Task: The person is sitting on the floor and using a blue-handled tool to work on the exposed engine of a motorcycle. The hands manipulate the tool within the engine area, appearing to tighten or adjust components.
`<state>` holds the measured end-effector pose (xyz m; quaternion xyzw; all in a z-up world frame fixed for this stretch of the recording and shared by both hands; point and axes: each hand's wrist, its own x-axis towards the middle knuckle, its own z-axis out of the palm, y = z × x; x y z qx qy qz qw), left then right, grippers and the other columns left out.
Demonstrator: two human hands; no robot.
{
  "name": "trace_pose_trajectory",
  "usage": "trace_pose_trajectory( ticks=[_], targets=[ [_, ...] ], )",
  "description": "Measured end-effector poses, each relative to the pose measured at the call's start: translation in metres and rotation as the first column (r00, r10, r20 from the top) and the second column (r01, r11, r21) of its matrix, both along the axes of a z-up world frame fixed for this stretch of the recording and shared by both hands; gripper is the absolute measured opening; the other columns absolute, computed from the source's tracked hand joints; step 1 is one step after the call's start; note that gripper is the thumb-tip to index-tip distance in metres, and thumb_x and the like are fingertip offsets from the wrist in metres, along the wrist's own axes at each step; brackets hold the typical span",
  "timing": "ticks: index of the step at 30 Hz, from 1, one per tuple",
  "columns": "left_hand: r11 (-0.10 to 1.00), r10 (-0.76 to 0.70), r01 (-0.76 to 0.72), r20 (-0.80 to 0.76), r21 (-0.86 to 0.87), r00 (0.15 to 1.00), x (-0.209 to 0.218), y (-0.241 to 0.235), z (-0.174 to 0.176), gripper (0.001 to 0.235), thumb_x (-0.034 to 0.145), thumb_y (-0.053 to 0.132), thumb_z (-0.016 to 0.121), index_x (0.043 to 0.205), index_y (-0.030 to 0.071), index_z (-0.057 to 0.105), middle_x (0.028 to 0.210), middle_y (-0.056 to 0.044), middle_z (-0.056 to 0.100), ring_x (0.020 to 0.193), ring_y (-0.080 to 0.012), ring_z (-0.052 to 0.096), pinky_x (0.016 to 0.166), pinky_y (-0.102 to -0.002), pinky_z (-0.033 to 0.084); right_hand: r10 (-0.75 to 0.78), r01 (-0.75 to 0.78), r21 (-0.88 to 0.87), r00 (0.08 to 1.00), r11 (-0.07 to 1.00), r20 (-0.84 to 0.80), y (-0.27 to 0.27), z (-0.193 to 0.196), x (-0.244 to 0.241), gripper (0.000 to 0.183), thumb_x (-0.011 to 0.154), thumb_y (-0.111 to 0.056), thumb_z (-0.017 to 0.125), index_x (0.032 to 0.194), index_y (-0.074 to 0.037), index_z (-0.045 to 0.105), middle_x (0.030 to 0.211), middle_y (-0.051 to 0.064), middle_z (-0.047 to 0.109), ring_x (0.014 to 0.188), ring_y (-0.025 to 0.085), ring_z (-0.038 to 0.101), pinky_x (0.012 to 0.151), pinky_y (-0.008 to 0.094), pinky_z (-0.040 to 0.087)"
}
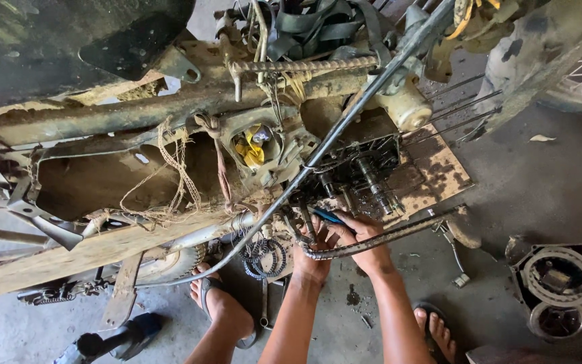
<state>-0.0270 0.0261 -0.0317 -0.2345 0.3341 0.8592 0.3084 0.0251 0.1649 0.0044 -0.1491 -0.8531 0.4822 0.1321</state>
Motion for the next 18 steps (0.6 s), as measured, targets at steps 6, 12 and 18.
trace_pose_trajectory(
  ticks=[6,12,18],
  targets=[
    [0.996,0.079,-0.079,-0.008,-0.050,0.997,-0.001,0.006,0.019,0.025,0.097,0.029,0.066,0.115,0.012,0.067,0.113,-0.003,0.072,0.101,-0.0228,0.070,0.086,-0.043,0.058,-0.018,0.015,0.032,0.994,0.999,0.108,-0.004,0.018,-0.003,0.040,0.092,-0.036,0.073,0.126,-0.014,0.074,0.093,0.012,0.079,0.069,0.022,0.074,0.063,0.037,0.059],
    [0.982,0.180,-0.183,0.071,0.038,0.981,0.002,0.007,0.011,0.023,0.097,0.028,0.068,0.108,0.009,0.069,0.108,-0.005,0.072,0.097,-0.0199,0.070,0.081,-0.036,0.060,0.043,-0.045,0.031,0.998,0.999,0.041,-0.005,0.033,-0.012,0.035,0.092,-0.034,0.073,0.120,-0.012,0.076,0.097,0.011,0.080,0.070,0.022,0.076,0.063,0.035,0.060],
    [0.994,0.096,-0.092,0.073,-0.055,0.993,0.001,0.005,0.027,0.022,0.093,0.031,0.073,0.105,0.012,0.072,0.104,-0.002,0.072,0.091,-0.0179,0.068,0.077,-0.033,0.058,-0.017,0.022,-0.116,0.999,0.993,0.049,-0.006,0.034,-0.005,0.037,0.090,-0.030,0.074,0.121,-0.010,0.074,0.097,0.012,0.080,0.072,0.022,0.078,0.065,0.035,0.062]
  ],
)
